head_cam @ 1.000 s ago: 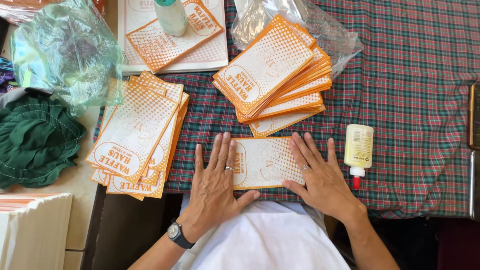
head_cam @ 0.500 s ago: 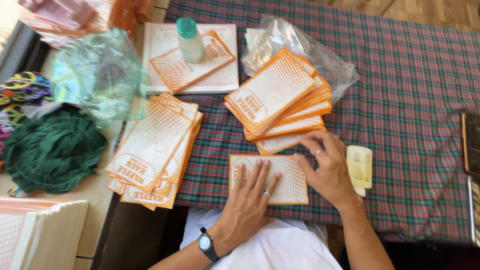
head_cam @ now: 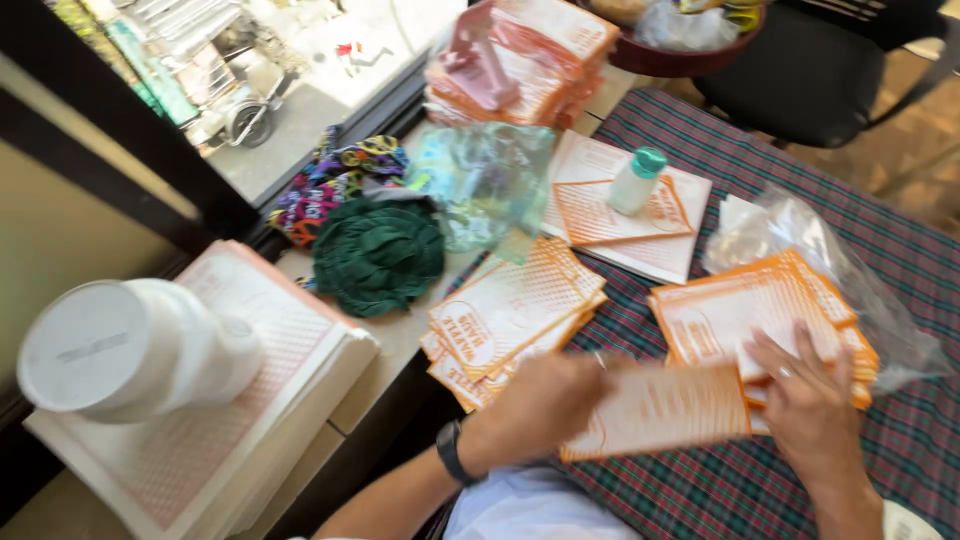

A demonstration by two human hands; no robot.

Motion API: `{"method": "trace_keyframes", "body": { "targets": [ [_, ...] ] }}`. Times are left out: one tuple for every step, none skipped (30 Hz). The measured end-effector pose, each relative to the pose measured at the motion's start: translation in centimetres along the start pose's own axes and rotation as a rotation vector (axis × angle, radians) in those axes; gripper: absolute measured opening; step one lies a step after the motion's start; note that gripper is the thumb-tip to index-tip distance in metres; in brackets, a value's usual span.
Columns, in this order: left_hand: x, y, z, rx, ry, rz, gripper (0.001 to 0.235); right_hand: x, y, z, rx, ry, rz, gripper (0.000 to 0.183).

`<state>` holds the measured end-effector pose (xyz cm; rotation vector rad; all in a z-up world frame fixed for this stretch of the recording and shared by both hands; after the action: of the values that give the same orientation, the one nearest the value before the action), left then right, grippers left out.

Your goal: Applying glue to paper sleeves and folding them for assembly

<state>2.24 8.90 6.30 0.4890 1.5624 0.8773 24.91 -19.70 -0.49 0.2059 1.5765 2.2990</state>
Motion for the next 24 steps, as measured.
{"method": "trace_keyframes", "body": {
  "targets": [
    [1.8, 0.4, 0.8, -0.01, 0.012, 0.002, 0.038, 1.0, 0.7, -0.2, -0.002, 0.014, 0.007, 0.066],
    [3.6, 0.8, 1.7, -0.115, 0.118, -0.023, 0.039, 1.9, 1.4, -0.5, -0.066, 0.002, -0.014, 0.053],
    [5.4, 1.2, 2.7, -0.22, 0.219, -0.048, 0.042, 2.6, 2.2, -0.9, -0.132, -0.015, -0.038, 0.042],
    [6.7, 1.0, 3.2, -0.229, 0.226, -0.046, 0.042, 2.8, 2.0, -2.0, -0.136, -0.004, -0.033, 0.042],
    [7.9, 0.9, 3.8, -0.273, 0.279, 0.085, 0.046, 3.0, 1.8, -3.2, -0.191, 0.001, -0.059, 0.043],
    [9.2, 0.8, 4.4, -0.315, 0.333, 0.216, 0.053, 3.2, 1.5, -4.5, -0.247, 0.005, -0.085, 0.043],
    [9.0, 0.3, 4.5, -0.316, 0.336, 0.217, 0.053, 2.6, 1.1, -5.7, -0.247, 0.008, -0.082, 0.043],
    [8.8, -0.2, 4.6, -0.395, 0.36, 0.526, 0.057, 2.1, 0.6, -7.0, -0.245, 0.115, -0.114, 0.043],
    [8.5, -0.7, 4.8, -0.468, 0.375, 0.834, 0.061, 1.5, 0.3, -8.4, -0.244, 0.22, -0.148, 0.044],
    [7.4, -1.8, 4.6, -0.468, 0.374, 0.833, 0.061, 0.7, -0.5, -9.3, -0.243, 0.22, -0.149, 0.044],
    [6.1, -2.9, 4.4, -0.548, 0.247, 0.692, 0.051, -0.1, -1.3, -10.3, -0.271, 0.31, -0.166, 0.037],
    [4.8, -3.9, 4.2, -0.624, 0.119, 0.549, 0.044, -0.8, -2.1, -11.3, -0.298, 0.4, -0.183, 0.032],
    [3.0, -4.5, 3.6, -0.621, 0.122, 0.547, 0.044, -1.2, -2.5, -11.4, -0.294, 0.401, -0.181, 0.032],
    [1.1, -5.0, 2.9, -0.576, -0.098, 0.268, 0.03, -1.5, -3.0, -11.6, -0.261, 0.469, -0.142, 0.03],
    [-0.7, -5.4, 2.4, -0.525, -0.317, -0.01, 0.017, -2.0, -3.5, -11.5, -0.231, 0.538, -0.107, 0.03],
    [-1.8, -6.4, 1.7, -0.527, -0.317, -0.011, 0.017, -2.6, -3.5, -12.1, -0.231, 0.54, -0.108, 0.03],
    [-2.9, -7.4, 1.0, -0.474, -0.372, -0.014, 0.017, -3.0, -3.7, -12.7, -0.227, 0.624, -0.177, 0.034],
    [-4.0, -8.5, 0.4, -0.419, -0.425, -0.017, 0.02, -3.4, -3.8, -13.2, -0.222, 0.707, -0.245, 0.038],
    [-4.5, -9.3, 0.1, -0.417, -0.423, -0.019, 0.02, -3.6, -4.5, -14.0, -0.219, 0.706, -0.243, 0.038],
    [-4.9, -10.2, -0.2, -0.368, -0.465, 0.005, 0.023, -3.7, -5.3, -14.8, -0.186, 0.802, -0.271, 0.039],
    [-5.4, -11.1, -0.4, -0.321, -0.507, 0.03, 0.029, -3.8, -6.1, -15.5, -0.153, 0.899, -0.3, 0.042],
    [-5.0, -12.5, -0.6, -0.32, -0.507, 0.03, 0.029, -2.4, -6.1, -16.1, -0.153, 0.898, -0.299, 0.042],
    [-4.7, -13.9, -0.7, -0.299, -0.531, 0.039, 0.027, -1.2, -6.2, -16.5, -0.157, 0.811, -0.261, 0.039],
    [-4.4, -15.3, -0.7, -0.278, -0.554, 0.047, 0.028, 0.0, -6.3, -16.9, -0.16, 0.724, -0.222, 0.037]
  ]
}}
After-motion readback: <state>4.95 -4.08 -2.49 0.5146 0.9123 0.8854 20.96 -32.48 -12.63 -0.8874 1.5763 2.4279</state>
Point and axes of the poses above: each hand's wrist, its own z-axis towards the middle knuckle, its own y-axis out of the back of the hand, x = y × z, the point moved 1 cm from there along z, towards the middle knuckle, and after that the axes turned 13 degrees about y, right-handed, at the moved point
